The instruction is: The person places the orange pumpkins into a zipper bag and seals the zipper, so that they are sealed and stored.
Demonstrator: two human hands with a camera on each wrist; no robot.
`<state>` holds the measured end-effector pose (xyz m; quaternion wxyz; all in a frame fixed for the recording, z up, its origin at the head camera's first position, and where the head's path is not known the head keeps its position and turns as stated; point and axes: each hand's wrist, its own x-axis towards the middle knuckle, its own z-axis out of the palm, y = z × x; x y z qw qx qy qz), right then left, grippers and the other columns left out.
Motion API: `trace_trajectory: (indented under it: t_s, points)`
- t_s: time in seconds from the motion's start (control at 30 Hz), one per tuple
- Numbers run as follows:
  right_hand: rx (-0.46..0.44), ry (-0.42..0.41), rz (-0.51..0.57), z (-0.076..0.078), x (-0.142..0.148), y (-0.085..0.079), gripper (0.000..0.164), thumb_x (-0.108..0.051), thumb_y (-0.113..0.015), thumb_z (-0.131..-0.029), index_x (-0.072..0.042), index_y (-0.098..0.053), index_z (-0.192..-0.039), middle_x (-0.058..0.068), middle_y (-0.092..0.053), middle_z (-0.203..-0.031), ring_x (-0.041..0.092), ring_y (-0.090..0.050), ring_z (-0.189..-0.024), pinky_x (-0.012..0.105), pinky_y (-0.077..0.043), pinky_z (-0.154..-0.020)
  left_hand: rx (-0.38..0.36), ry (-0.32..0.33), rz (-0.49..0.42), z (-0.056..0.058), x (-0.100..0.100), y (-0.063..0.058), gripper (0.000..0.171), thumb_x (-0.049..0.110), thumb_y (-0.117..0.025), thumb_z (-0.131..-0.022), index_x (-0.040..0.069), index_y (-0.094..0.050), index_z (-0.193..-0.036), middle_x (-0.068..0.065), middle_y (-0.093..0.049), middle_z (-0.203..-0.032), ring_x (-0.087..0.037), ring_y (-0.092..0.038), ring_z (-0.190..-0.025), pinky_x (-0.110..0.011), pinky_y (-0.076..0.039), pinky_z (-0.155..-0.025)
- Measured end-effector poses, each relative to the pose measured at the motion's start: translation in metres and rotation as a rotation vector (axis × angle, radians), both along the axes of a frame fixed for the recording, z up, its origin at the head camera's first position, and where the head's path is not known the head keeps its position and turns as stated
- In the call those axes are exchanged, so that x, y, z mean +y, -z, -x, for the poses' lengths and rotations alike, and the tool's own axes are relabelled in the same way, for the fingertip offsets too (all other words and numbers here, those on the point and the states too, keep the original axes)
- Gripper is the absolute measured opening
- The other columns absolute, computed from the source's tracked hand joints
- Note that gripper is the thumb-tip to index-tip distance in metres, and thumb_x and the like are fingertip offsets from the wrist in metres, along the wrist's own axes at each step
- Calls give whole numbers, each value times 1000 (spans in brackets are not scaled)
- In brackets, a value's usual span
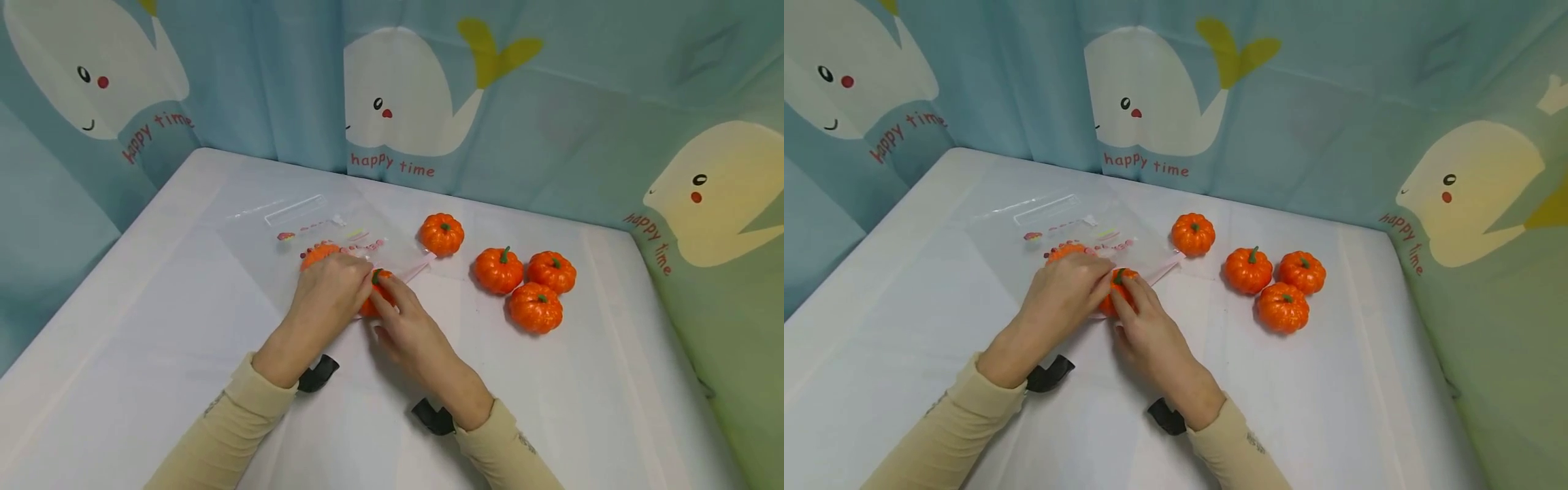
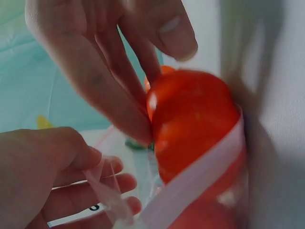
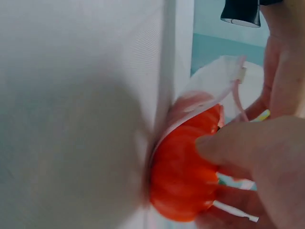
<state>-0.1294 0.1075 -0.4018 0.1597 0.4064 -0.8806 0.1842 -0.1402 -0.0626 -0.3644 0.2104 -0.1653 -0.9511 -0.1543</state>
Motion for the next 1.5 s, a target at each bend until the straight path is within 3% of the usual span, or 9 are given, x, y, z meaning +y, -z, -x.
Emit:
trace_trajectory:
  t_s: [0.13, 0.23, 0.47, 0.63, 0.93, 1.13, 1.27, 1.5]
  points:
    - [-42, -63, -19, 2, 0, 2, 60, -1, -75, -80, 1, -53, -137, 19, -48, -145, 35, -43, -140, 40, -38, -115, 47, -16, 37, -1, 3, 1, 30, 6, -63, -84, 12, -51, -57, 1, -47, -54, -20, -54, -57, -32, -42, -51]
    - [-65, -66, -53, 1, 3, 0, 60, -5, -74, -82, 0, -53, -138, 19, -46, -147, 36, -41, -142, 42, -35, -117, 58, -14, 39, -1, 4, 2, 32, 5, -62, -83, 12, -49, -55, 1, -45, -51, -20, -53, -55, -33, -43, -54]
    - [-67, 2, -103, -12, 12, -17, 50, -10, -78, -81, -2, -60, -128, 20, -54, -137, 33, -58, -124, 39, -53, -98, 60, -10, 8, 0, 4, 2, 33, 4, -62, -83, 13, -47, -55, 2, -42, -50, -19, -47, -51, -29, -36, -50]
    - [-122, 2, -167, -15, 7, -15, 64, -15, -77, -84, -2, -50, -140, 21, -44, -148, 35, -52, -131, 40, -53, -100, 60, -4, 23, 0, 5, 0, 32, 4, -62, -82, 13, -49, -55, 2, -45, -51, -19, -53, -56, -33, -43, -55]
    - [-111, -35, -135, -7, 2, 1, 73, -15, -74, -86, -1, -39, -148, 19, -36, -154, 30, -40, -143, 39, -42, -112, 48, -29, 12, -2, 9, 1, 30, 5, -62, -85, 13, -50, -59, 1, -51, -58, -21, -60, -62, -33, -45, -52]
    - [-123, -90, -116, -2, -1, 7, 71, -14, -72, -87, 1, -38, -148, 18, -34, -156, 28, -41, -142, 36, -40, -114, 74, -15, -7, -4, 9, 1, 27, 5, -64, -87, 11, -55, -63, -1, -58, -63, -21, -63, -65, -34, -46, -49]
    - [-142, -126, -109, 0, -3, 8, 68, -13, -70, -87, 0, -39, -146, 16, -36, -154, 25, -43, -140, 34, -41, -113, 83, -12, -15, -3, 9, 1, 25, 4, -62, -87, 10, -58, -64, -2, -62, -65, -21, -65, -67, -34, -44, -47]
    - [-214, -99, -108, 1, 3, 2, 68, -14, -69, -90, -3, -37, -149, 16, -34, -157, 25, -50, -135, 34, -50, -104, 67, -39, -51, -2, 7, 0, 26, 5, -63, -86, 11, -54, -62, -2, -60, -63, -23, -63, -64, -35, -42, -47]
